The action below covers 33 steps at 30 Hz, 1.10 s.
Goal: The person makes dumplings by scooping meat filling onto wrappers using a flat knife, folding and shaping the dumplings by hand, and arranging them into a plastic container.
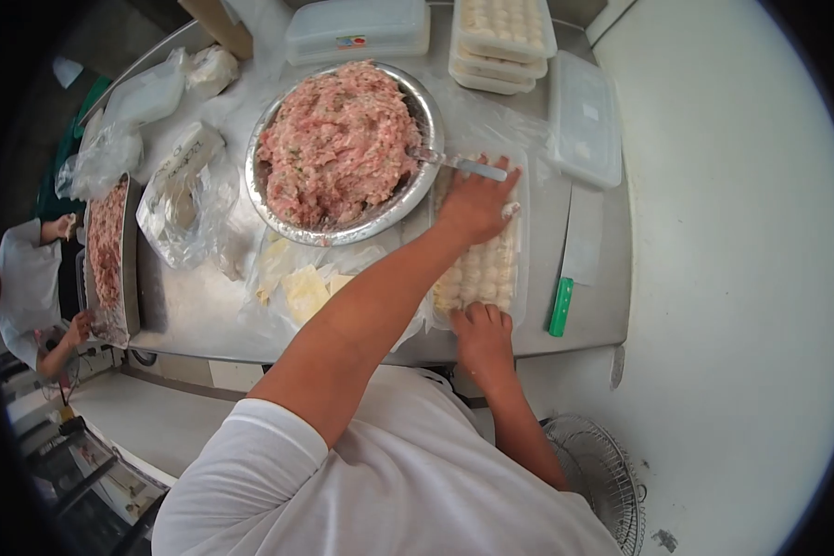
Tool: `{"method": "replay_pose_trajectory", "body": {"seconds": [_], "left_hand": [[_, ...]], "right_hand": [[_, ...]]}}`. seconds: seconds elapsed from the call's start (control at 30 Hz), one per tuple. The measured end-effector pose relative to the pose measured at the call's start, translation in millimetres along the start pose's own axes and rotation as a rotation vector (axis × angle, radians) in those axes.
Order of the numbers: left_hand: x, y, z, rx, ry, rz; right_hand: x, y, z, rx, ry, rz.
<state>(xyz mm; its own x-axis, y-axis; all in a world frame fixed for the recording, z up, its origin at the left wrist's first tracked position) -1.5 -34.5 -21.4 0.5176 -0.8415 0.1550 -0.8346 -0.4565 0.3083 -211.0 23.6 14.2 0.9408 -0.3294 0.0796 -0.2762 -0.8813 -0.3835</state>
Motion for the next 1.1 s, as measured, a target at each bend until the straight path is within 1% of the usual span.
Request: {"method": "replay_pose_trajectory", "body": {"seconds": [0.03, 0.07, 0.13, 0.2, 0.27, 0.33, 0.4, 0.47, 0.53, 0.57, 0.63, 0.67, 0.73, 0.8, 0.87, 0.9, 0.93, 0.97, 1.03, 1.07, 1.1], "left_hand": [[0.3, 2.5, 0.0, -0.039, 0.053, 0.033], [0.0, 4.2, 0.9, -0.08, 0.101, 0.069], [-1.1, 4.3, 7.4, -0.097, 0.118, 0.082], [1.0, 0.4, 13.7, -0.119, 0.168, 0.095], [4.1, -2.6, 13.5, -0.125, 0.162, 0.122], [9.5, -4.7, 5.0, -0.128, 0.158, 0.145], [19.1, -4.9, -1.6, -0.11, 0.036, 0.128], [17.7, 0.4, -9.7, -0.111, 0.077, 0.086], [6.5, 0.1, -19.6, -0.107, 0.125, 0.051], [-5.5, 4.3, -23.3, -0.15, 0.12, 0.092], [-32.9, 9.2, -43.1, -0.298, 0.084, 0.154], [-54.7, 5.6, -60.5, -0.402, 0.052, 0.178], [-109.5, -10.6, -85.6, -0.506, 0.179, 0.184], [-162.2, -38.8, -103.9, -0.449, 0.206, 0.143], [-205.1, -65.3, -110.9, -0.425, 0.239, 0.009], [-218.3, -73.6, -112.4, -0.417, 0.247, 0.001], [-230.4, -79.4, -111.2, -0.394, 0.142, -0.014], [-238.3, -82.8, -108.3, -0.37, 0.043, -0.028], [-247.5, -80.8, -101.6, -0.323, 0.087, -0.003], [-250.4, -79.1, -97.5, -0.282, 0.12, 0.026], [-252.2, -80.9, -93.1, -0.28, 0.143, 0.017]], "right_hand": [[0.1, 1.5, 0.4, 0.029, 0.093, -0.002], [-0.6, 2.6, 2.2, 0.029, 0.091, -0.01], [-5.1, 6.8, 3.0, -0.017, 0.112, 0.069], [-3.7, 8.7, 7.8, -0.074, 0.089, 0.061], [-3.0, 9.0, 13.3, -0.121, 0.061, 0.047], [-1.5, 8.4, 16.1, -0.143, 0.131, 0.001], [4.0, 11.4, 20.5, -0.168, 0.141, -0.011], [6.2, 9.1, 22.1, -0.181, 0.144, -0.032], [9.0, 8.6, 20.0, -0.181, 0.09, 0.029], [9.6, 6.8, 14.3, -0.175, 0.09, 0.012], [17.0, 1.0, -7.8, 0.0, 0.029, 0.015], [25.6, -3.5, -22.9, 0.005, 0.027, -0.006], [45.9, -13.6, -56.1, 0.231, 0.059, 0.018], [76.9, -21.5, -77.7, 0.049, 0.313, -0.201], [122.6, -35.1, -92.4, -0.114, 0.46, -0.341], [148.5, -38.4, -89.9, -0.226, 0.472, -0.4], [170.6, -41.3, -88.1, -0.339, 0.481, -0.46], [187.9, -40.9, -81.6, -0.335, 0.486, -0.476], [212.2, -29.2, -56.4, -0.514, 0.104, -0.345], [215.4, -25.8, -54.2, -0.524, 0.11, -0.363], [219.7, -26.7, -55.3, -0.509, 0.055, -0.361]]}}
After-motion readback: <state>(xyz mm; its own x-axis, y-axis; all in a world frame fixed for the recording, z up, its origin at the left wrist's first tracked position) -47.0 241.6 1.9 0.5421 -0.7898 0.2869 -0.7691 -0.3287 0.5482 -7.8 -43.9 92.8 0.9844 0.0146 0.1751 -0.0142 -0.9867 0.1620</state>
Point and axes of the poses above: each hand's wrist, its own x-axis towards the middle knuckle, its own z-axis out of the palm, y = z × x, the point moved 2 cm from there along x, towards the middle knuckle, and after that the axes turned 8 degrees about y, right-handed, at the moved point
